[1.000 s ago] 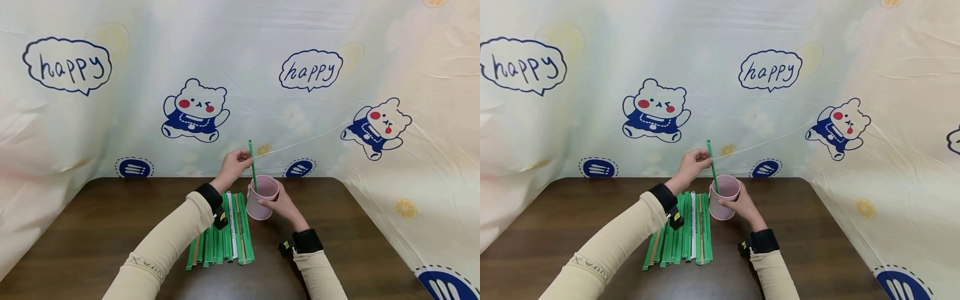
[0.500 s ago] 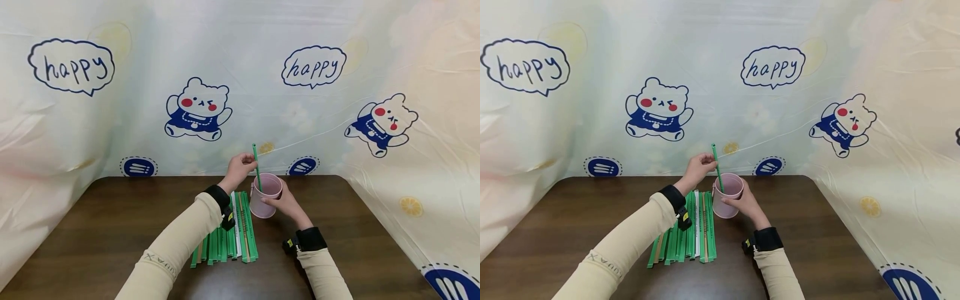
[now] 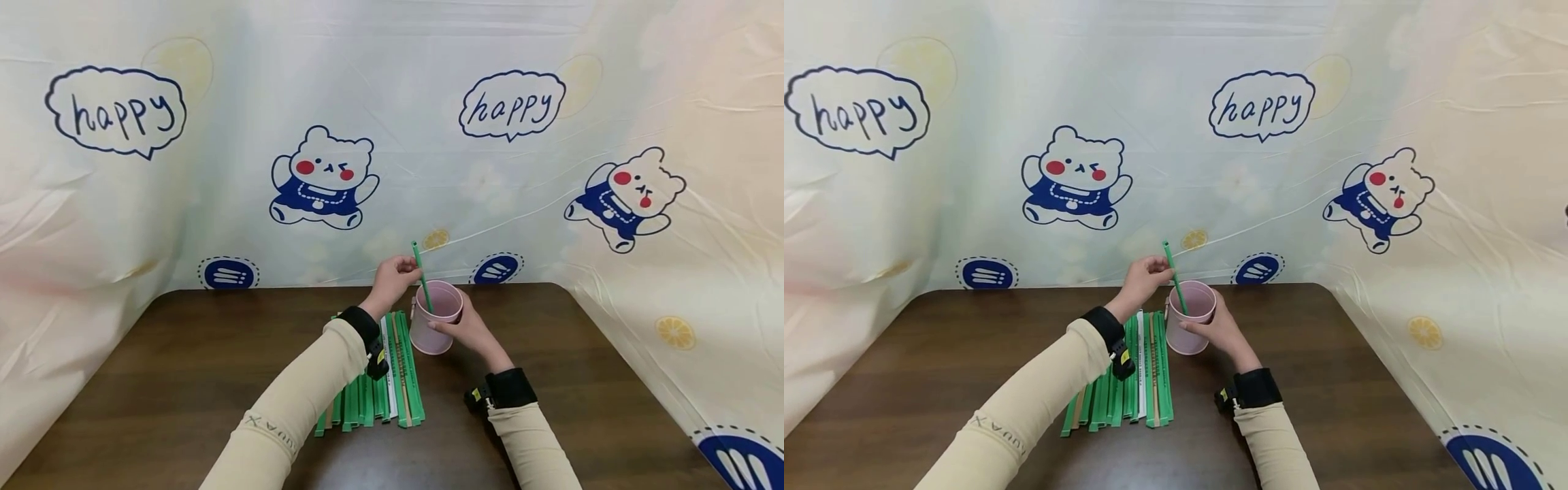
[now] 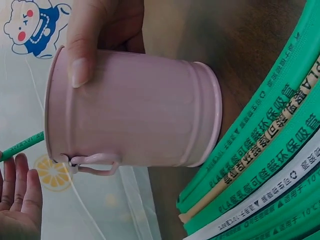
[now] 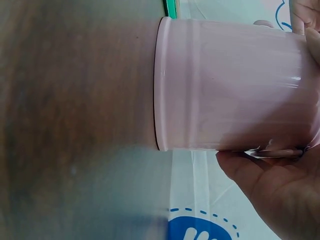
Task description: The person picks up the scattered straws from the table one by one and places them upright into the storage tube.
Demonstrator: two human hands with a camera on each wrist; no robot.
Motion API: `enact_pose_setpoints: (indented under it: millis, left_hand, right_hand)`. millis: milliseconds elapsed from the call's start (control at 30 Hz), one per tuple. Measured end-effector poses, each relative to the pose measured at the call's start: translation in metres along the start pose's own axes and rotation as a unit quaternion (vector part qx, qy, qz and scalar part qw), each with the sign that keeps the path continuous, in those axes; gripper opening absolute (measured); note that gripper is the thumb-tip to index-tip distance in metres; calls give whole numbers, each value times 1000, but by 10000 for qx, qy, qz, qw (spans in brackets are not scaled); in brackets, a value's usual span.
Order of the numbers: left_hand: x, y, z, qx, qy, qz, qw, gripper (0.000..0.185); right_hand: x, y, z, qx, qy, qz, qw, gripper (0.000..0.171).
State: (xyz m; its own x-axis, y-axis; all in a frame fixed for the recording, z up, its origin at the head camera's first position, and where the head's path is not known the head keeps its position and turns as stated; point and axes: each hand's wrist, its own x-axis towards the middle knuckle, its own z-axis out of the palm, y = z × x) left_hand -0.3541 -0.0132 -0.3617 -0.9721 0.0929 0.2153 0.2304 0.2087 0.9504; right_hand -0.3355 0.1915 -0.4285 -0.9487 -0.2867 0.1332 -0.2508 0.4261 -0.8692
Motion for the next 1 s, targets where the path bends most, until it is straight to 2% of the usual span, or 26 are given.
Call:
enact_pose_setpoints:
  millis: [100,333,467,600,767,867,1000]
  left_hand:
    - [-2,0,1,-16,38,-38,10000,26]
    - [-3,-2,2,-232,76,-238,9994,32]
    - [-4,-5,3,-186,140,-251,9994,32]
    - [-6,-8,4,-69,160,-269,9995,29]
    - [-10,-12,3,-295,35,-418,9987,31]
    - [-10,-15,-1,-279,-47,-468,9985,36]
    - [-8,-15,-13,-83,-207,-618,9978,45]
  right_hand:
    - [-1,-2,0,14,-13,68,10000,92]
    - [-17,-37,-5,66,-184,52,9998,89]
    - [-20,-42,-5,44,-186,68,9998,89]
    - [-17,-37,-5,89,-175,173,9997,89]
    - [-6,-10,-2,47,-133,96,9999,93]
    - [-1,1,-1,-32,-109,26,9999,94]
    - [1,2,-1,-36,-61,-57,10000,93]
